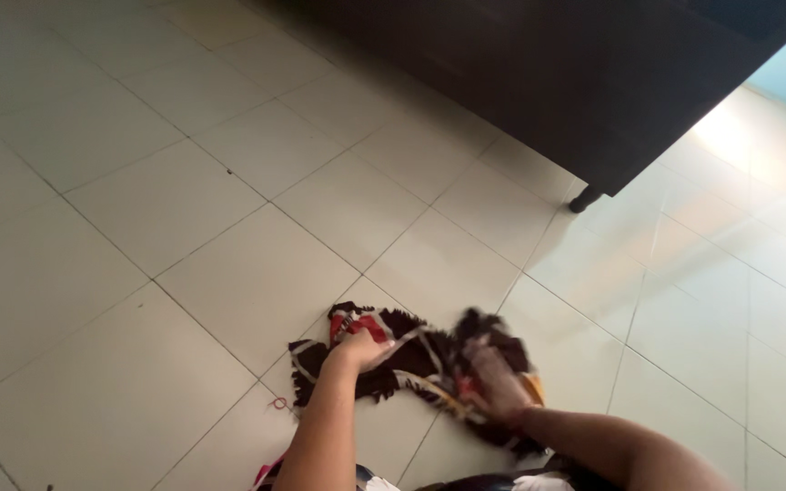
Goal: The person spreads out a cloth on the floor, wipes the tiles with it, rinses and wrings it in a bucket of water, and repeats the wiping process.
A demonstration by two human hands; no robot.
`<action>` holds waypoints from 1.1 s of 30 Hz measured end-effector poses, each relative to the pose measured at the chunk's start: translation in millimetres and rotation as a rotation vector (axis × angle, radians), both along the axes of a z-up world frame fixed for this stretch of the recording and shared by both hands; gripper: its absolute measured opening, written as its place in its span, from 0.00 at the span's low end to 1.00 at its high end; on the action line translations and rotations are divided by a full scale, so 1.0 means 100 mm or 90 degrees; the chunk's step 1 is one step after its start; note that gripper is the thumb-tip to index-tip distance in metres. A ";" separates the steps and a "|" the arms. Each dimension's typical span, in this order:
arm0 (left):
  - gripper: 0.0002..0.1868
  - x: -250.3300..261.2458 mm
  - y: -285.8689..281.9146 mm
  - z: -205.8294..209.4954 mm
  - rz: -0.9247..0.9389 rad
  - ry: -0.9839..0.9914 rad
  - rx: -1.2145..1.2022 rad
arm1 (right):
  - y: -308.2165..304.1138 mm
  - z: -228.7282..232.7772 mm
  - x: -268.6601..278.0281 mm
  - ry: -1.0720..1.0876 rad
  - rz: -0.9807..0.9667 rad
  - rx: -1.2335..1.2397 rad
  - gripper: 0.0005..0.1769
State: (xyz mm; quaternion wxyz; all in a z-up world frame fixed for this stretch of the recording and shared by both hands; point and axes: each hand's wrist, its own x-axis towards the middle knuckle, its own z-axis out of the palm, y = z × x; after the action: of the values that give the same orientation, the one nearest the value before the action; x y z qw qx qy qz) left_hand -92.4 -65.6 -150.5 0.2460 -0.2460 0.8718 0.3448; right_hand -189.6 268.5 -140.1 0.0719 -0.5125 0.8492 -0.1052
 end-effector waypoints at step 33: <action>0.55 0.12 -0.04 0.18 0.042 -0.056 0.015 | -1.76 -0.63 -1.80 0.126 -0.256 0.078 0.51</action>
State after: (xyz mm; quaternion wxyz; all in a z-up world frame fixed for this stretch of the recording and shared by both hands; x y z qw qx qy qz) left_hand -80.4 -69.2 -132.5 0.2751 -0.2866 0.8476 0.3519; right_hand -369.5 92.4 -203.3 -0.0028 -0.3353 0.9420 -0.0148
